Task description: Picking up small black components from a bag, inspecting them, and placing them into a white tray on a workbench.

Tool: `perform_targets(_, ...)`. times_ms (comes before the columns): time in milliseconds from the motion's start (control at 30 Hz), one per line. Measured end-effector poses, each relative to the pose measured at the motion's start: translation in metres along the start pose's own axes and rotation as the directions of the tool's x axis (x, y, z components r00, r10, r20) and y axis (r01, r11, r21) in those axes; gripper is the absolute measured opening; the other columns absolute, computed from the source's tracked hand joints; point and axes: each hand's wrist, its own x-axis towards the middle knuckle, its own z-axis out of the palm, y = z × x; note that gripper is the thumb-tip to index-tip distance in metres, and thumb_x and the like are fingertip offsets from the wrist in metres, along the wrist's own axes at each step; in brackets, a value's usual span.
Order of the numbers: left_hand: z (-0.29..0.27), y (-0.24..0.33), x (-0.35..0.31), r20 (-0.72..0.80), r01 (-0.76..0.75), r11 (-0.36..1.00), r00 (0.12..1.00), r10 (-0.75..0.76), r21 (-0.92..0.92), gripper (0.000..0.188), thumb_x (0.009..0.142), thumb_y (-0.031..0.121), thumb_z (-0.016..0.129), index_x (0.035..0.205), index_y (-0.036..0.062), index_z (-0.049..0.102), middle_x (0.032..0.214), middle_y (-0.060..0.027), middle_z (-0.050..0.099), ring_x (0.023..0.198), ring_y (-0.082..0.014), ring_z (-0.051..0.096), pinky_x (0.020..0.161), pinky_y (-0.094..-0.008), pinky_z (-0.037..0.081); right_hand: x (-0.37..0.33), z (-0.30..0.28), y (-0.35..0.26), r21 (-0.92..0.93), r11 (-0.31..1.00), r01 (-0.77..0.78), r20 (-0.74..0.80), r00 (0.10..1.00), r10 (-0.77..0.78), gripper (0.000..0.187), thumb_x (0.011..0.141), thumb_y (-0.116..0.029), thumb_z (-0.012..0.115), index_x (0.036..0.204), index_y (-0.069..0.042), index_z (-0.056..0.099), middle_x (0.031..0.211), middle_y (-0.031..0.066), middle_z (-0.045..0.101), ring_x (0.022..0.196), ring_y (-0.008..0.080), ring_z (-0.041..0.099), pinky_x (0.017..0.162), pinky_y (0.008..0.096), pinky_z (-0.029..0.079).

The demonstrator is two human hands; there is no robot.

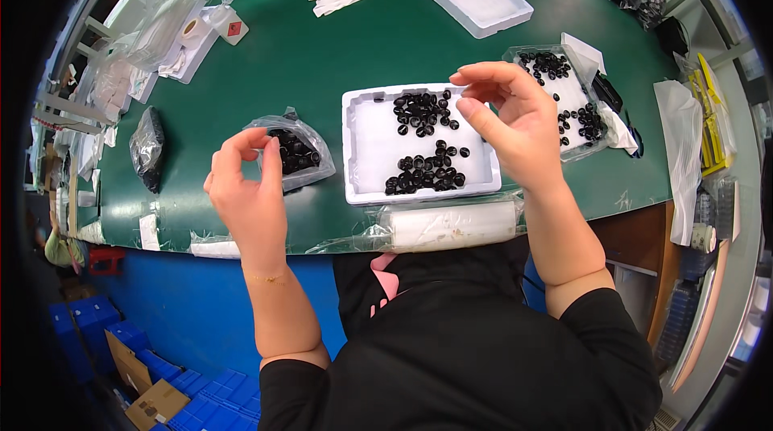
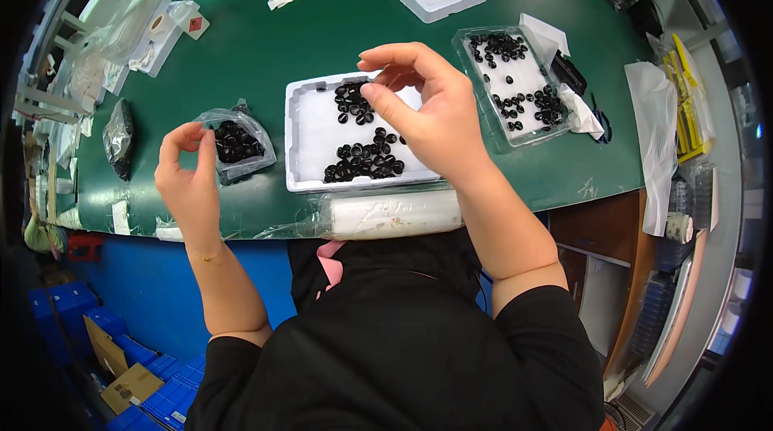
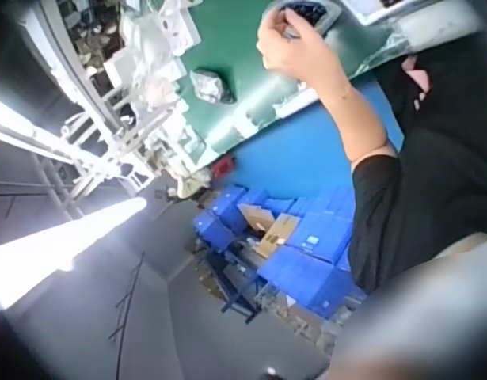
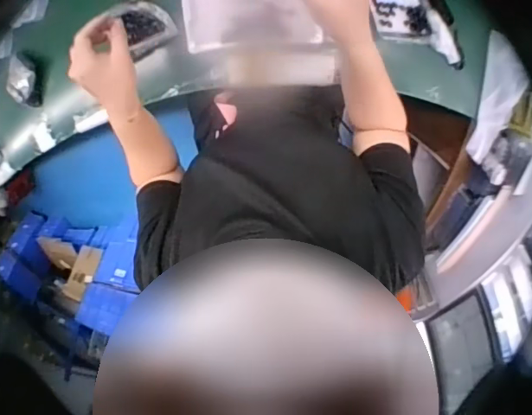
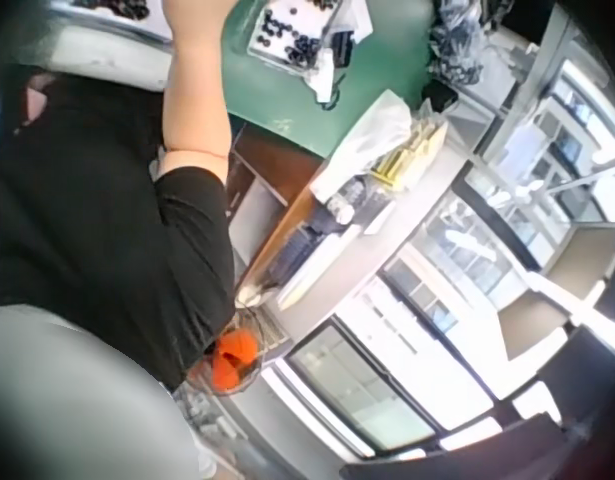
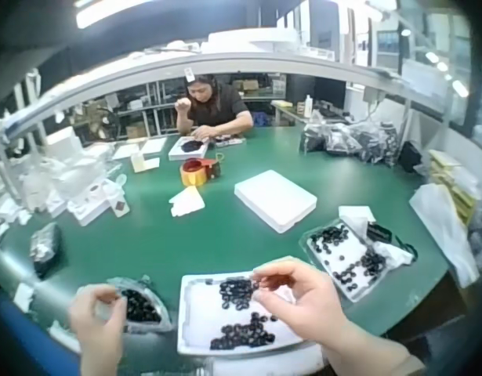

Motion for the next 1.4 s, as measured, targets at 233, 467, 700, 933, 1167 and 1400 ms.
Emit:
perform_targets(233, 0.056, 0.014, -0.001, 0.251, -0.156, 0.985, 0.953, 0.171, -0.079, 0.013, 0.076, 0.004, 0.060, 0.088, 0.0041, 0.060, 0.089, -0.0077, 0.060, 0.086, -0.0265, 0.056, 0.077, -0.0374, 0.044, 0.005, -0.010, 0.055, -0.720, 0.690, -0.072, 0.143, 0.958, 0.249, 0.017, 0.079, -0.008, 0.059, 0.096, -0.004, 0.062, 0.096, 0.0077, 0.061, 0.086, 0.0211, 0.056, 0.078, 0.0306, 0.046)
perform_targets(467, 0.139, -0.003, -0.015, 0.372, -0.235, 0.967, 0.910, 0.184, 0.097, 0.025, 0.076, 0.007, 0.058, 0.101, 0.0035, 0.059, 0.098, -0.0154, 0.058, 0.092, -0.0308, 0.055, 0.079, -0.0372, 0.044, -0.009, 0.009, 0.079, -0.876, 0.481, -0.028, 0.069, 0.981, 0.183, 0.026, 0.077, -0.013, 0.062, 0.102, -0.007, 0.061, 0.097, 0.0102, 0.059, 0.088, 0.0288, 0.054, 0.079, 0.0378, 0.045)
perform_targets(700, 0.151, 0.005, -0.025, 0.289, -0.273, 0.927, 0.937, 0.196, 0.256, 0.029, 0.073, 0.009, 0.058, 0.102, 0.0042, 0.060, 0.101, -0.0129, 0.056, 0.094, -0.0321, 0.050, 0.082, -0.0396, 0.041, -0.014, 0.019, 0.098, -0.881, 0.473, 0.027, 0.067, 0.995, 0.068, 0.029, 0.075, -0.011, 0.061, 0.103, -0.006, 0.060, 0.098, 0.0117, 0.056, 0.092, 0.0318, 0.050, 0.082, 0.0384, 0.043)
perform_targets(933, 0.154, 0.001, -0.027, 0.365, -0.236, 0.972, 0.904, 0.221, -0.004, 0.023, 0.073, 0.006, 0.056, 0.095, 0.0046, 0.061, 0.097, -0.0113, 0.057, 0.093, -0.0294, 0.050, 0.081, -0.0392, 0.041, -0.014, 0.022, 0.103, -0.854, 0.517, 0.053, 0.092, 0.994, 0.051, 0.029, 0.075, -0.004, 0.057, 0.103, -0.006, 0.059, 0.098, 0.0120, 0.056, 0.093, 0.0317, 0.050, 0.083, 0.0369, 0.043)
perform_targets(1167, 0.121, -0.007, -0.001, 0.490, 0.094, 0.977, 0.872, 0.013, -0.194, 0.013, 0.069, 0.001, 0.055, 0.080, 0.0031, 0.062, 0.090, -0.0070, 0.058, 0.090, -0.0290, 0.050, 0.078, -0.0407, 0.040, -0.004, 0.004, 0.094, -0.423, 0.834, -0.355, 0.191, 0.864, 0.466, 0.021, 0.073, 0.002, 0.048, 0.087, -0.003, 0.063, 0.094, 0.0091, 0.058, 0.089, 0.0252, 0.055, 0.073, 0.0352, 0.047)
perform_targets(1400, 0.115, -0.020, 0.020, 0.398, -0.398, 0.782, 0.893, 0.210, 0.481, 0.011, 0.068, 0.004, 0.057, 0.075, 0.0062, 0.064, 0.084, -0.0057, 0.056, 0.087, -0.0247, 0.050, 0.074, -0.0384, 0.035, 0.017, 0.013, 0.104, -0.779, 0.625, 0.049, 0.154, 0.981, 0.116, 0.013, 0.078, -0.001, 0.052, 0.082, -0.005, 0.064, 0.090, 0.0053, 0.057, 0.085, 0.0236, 0.055, 0.070, 0.0350, 0.048)
